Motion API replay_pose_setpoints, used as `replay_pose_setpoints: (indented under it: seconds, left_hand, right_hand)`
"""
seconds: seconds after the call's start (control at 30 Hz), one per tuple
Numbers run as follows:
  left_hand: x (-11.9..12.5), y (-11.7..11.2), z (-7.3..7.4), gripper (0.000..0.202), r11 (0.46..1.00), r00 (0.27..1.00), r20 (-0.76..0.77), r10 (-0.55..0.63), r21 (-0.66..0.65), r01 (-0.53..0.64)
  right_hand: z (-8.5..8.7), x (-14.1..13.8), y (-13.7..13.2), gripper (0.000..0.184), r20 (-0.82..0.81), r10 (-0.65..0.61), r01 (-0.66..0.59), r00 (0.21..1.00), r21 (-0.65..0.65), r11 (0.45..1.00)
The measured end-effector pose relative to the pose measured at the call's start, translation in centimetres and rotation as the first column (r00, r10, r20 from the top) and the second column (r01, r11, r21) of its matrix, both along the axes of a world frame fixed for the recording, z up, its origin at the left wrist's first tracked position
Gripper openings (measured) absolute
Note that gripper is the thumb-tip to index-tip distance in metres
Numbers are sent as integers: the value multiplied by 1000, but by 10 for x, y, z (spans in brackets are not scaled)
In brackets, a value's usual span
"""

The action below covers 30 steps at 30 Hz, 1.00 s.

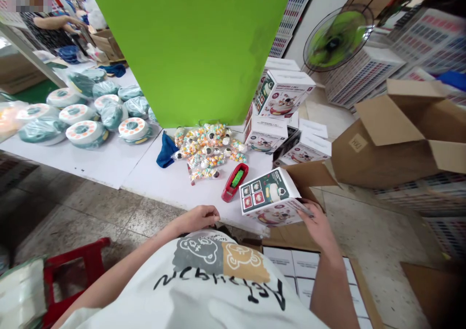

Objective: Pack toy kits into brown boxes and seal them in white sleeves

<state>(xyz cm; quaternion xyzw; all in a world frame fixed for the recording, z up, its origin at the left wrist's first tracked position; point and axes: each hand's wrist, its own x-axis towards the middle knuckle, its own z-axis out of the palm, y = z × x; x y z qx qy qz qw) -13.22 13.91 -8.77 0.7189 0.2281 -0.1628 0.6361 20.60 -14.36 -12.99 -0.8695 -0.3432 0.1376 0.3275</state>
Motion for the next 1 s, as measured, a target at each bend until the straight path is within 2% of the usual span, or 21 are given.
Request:
replay_pose_setpoints:
  seconds: [0.5,0.73,1.0]
  left_hand:
    - [-10,-4,1,34,997,999,24,41,-61,-39]
    - [-14,-8,-7,35,996,998,29,61,-68,-59]
    - [-15,-9,-12,39,998,998,43,52,-48,-50]
  right_hand:
    - [-6,5,-3,38,-46,-12,14,999,27,1000]
    - [-4,8,-13,43,-105,-64,67,992,30,997]
    - [-4,12,-19,49,-81,-108,111,991,23,994]
